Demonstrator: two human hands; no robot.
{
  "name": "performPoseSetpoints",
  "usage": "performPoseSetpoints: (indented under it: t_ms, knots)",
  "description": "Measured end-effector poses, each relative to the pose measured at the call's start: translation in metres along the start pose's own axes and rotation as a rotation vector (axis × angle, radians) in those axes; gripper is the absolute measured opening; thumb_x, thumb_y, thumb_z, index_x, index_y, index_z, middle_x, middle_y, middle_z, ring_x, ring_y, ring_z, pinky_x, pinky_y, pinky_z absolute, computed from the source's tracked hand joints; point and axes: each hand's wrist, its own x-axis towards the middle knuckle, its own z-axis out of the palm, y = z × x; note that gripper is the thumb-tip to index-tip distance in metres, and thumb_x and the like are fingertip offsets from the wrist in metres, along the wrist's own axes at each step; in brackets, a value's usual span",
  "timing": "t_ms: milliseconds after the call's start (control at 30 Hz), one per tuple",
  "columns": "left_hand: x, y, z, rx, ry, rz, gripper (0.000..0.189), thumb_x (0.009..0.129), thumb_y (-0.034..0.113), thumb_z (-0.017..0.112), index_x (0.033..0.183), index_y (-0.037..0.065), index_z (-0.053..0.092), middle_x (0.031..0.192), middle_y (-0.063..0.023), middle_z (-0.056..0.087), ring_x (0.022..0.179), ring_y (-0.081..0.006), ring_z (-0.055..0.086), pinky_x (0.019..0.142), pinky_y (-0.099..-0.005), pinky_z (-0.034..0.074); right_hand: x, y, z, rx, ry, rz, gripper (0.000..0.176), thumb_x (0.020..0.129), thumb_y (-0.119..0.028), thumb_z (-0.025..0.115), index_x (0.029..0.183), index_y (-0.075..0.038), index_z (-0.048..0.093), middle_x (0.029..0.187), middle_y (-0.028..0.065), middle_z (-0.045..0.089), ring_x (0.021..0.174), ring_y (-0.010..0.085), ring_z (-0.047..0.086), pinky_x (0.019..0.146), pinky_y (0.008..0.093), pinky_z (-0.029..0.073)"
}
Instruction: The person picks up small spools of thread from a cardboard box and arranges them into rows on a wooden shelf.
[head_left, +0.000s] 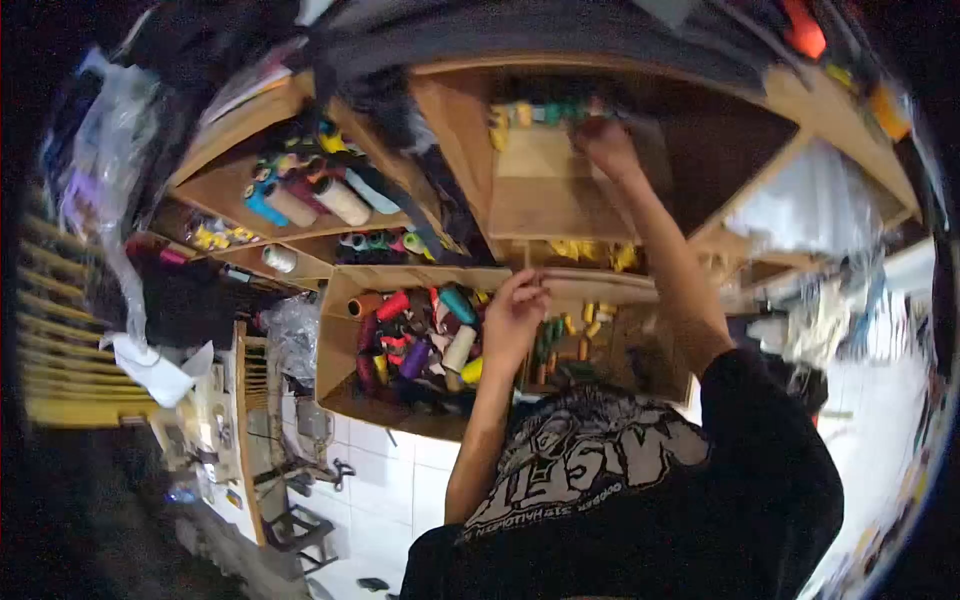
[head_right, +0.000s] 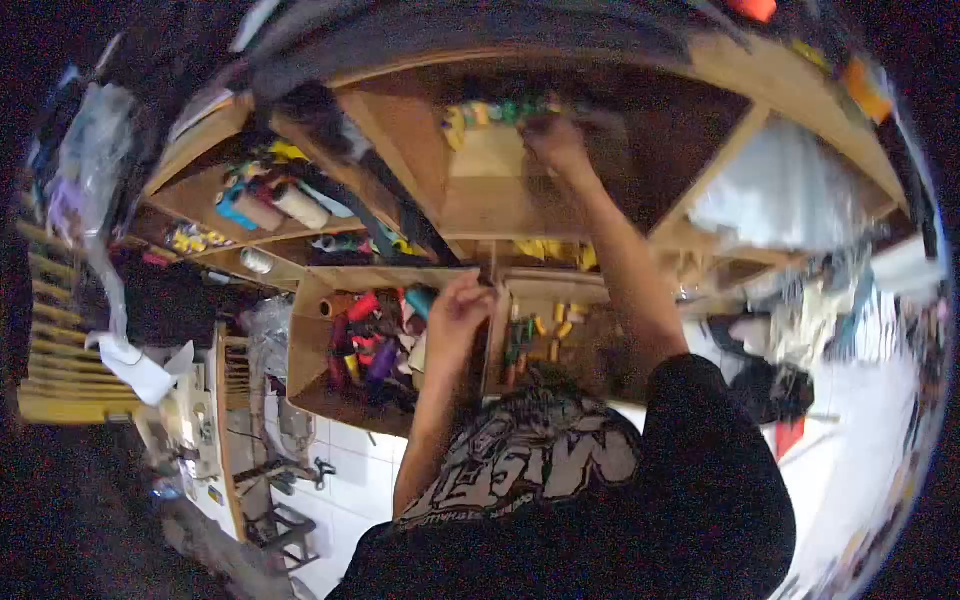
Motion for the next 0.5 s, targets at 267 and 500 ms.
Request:
performPoseSetpoints:
  t_ms: [267, 500]
  knots:
    - [-0.021, -0.033, 0.020, 0.073, -0.108, -0.279, 0.028, 0.088, 0.004, 0.058, 0.116, 0.001, 0.058, 0.092, -0.0062, 0.063, 0.076, -0.0144, 0.063, 0.068, -0.0269, 0.052, -0.162, 0.033, -0.064, 0.385, -0.965, 0.483, 0.036, 0.089, -0.037, 0.063, 0.100, -0.002, 0.062, 0.090, 0.0081, 0.067, 0.078, 0.0153, 0.065, 0.067, 0.0246, 0.054]
    - [0.004, -0.219, 0.013, 0.619, -0.189, -0.114, 0.031, 0.093, 0.019, 0.057, 0.116, -0.001, 0.053, 0.086, -0.0111, 0.062, 0.071, -0.0212, 0.064, 0.062, -0.0321, 0.050, -0.290, 0.222, -0.016, -0.262, -0.834, 0.829, 0.039, 0.089, -0.035, 0.061, 0.115, -0.006, 0.059, 0.102, 0.0123, 0.064, 0.090, 0.0230, 0.062, 0.080, 0.0368, 0.052]
